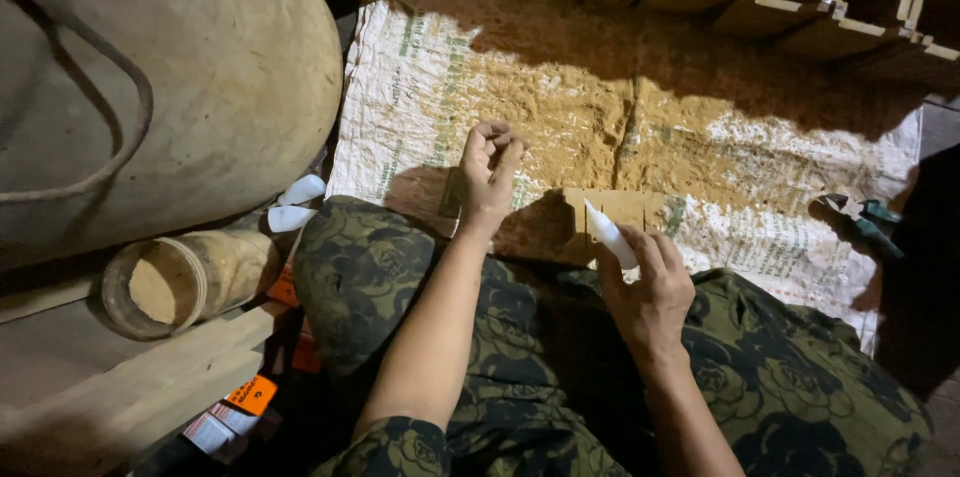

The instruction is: The person assembles small wooden boards to form a container, applying glue to the edges and pressing the pieces together by hand.

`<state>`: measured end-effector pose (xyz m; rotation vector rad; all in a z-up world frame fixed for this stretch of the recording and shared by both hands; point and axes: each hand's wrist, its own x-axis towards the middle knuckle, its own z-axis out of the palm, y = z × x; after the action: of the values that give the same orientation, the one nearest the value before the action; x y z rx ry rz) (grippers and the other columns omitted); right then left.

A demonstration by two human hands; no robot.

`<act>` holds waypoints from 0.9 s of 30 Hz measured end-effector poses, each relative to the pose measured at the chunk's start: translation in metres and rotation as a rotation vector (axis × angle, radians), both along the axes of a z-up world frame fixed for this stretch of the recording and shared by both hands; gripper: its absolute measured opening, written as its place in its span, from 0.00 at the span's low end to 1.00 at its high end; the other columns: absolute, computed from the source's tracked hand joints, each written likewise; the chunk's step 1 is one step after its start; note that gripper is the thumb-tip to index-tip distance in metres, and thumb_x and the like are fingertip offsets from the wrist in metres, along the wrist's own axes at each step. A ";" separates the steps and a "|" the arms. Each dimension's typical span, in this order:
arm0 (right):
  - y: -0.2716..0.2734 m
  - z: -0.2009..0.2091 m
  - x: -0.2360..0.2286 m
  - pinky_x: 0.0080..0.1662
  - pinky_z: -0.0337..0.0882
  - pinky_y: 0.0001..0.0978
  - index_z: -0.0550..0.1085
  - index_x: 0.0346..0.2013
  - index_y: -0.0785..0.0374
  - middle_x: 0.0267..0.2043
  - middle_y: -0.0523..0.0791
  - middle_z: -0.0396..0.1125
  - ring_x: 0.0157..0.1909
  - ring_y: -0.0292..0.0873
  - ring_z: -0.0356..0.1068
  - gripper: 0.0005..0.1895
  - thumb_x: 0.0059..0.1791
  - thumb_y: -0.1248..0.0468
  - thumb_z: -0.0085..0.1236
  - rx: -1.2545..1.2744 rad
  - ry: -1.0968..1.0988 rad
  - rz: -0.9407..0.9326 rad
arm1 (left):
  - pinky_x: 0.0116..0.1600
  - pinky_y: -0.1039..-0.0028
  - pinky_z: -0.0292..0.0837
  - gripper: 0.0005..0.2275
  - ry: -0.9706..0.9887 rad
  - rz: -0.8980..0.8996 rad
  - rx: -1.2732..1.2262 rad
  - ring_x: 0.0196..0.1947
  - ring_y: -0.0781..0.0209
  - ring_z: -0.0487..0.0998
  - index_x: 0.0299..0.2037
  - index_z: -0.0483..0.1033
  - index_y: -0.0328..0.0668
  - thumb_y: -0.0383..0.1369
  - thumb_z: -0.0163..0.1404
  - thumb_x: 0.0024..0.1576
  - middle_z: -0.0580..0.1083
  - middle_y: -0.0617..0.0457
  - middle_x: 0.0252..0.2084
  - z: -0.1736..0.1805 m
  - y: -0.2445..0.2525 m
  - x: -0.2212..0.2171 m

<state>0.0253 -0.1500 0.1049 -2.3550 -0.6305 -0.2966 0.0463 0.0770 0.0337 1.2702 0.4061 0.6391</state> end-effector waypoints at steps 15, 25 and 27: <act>0.011 0.015 0.004 0.34 0.71 0.39 0.81 0.40 0.58 0.29 0.43 0.64 0.29 0.50 0.69 0.12 0.43 0.65 0.73 -0.076 -0.163 0.009 | 0.38 0.77 0.73 0.07 0.169 0.040 0.044 0.28 0.65 0.76 0.42 0.72 0.42 0.37 0.47 0.65 0.77 0.50 0.26 -0.021 -0.003 0.003; 0.018 0.008 0.005 0.37 0.70 0.35 0.81 0.39 0.56 0.29 0.42 0.62 0.31 0.47 0.67 0.12 0.42 0.66 0.72 -0.110 -0.247 0.015 | 0.42 0.73 0.74 0.16 0.536 0.152 0.111 0.30 0.63 0.81 0.24 0.68 0.49 0.45 0.42 0.62 0.79 0.56 0.25 0.010 0.004 -0.006; 0.019 0.008 0.005 0.38 0.71 0.36 0.81 0.40 0.57 0.30 0.43 0.60 0.31 0.49 0.66 0.13 0.41 0.67 0.71 -0.117 -0.273 0.033 | 0.38 0.73 0.74 0.17 0.430 0.218 0.165 0.28 0.61 0.80 0.28 0.72 0.48 0.45 0.40 0.66 0.79 0.54 0.26 -0.003 0.004 -0.006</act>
<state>0.0300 -0.1305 0.1133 -2.4337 -0.8350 -0.5871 0.0404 0.0815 0.0307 1.5373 0.8702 0.5889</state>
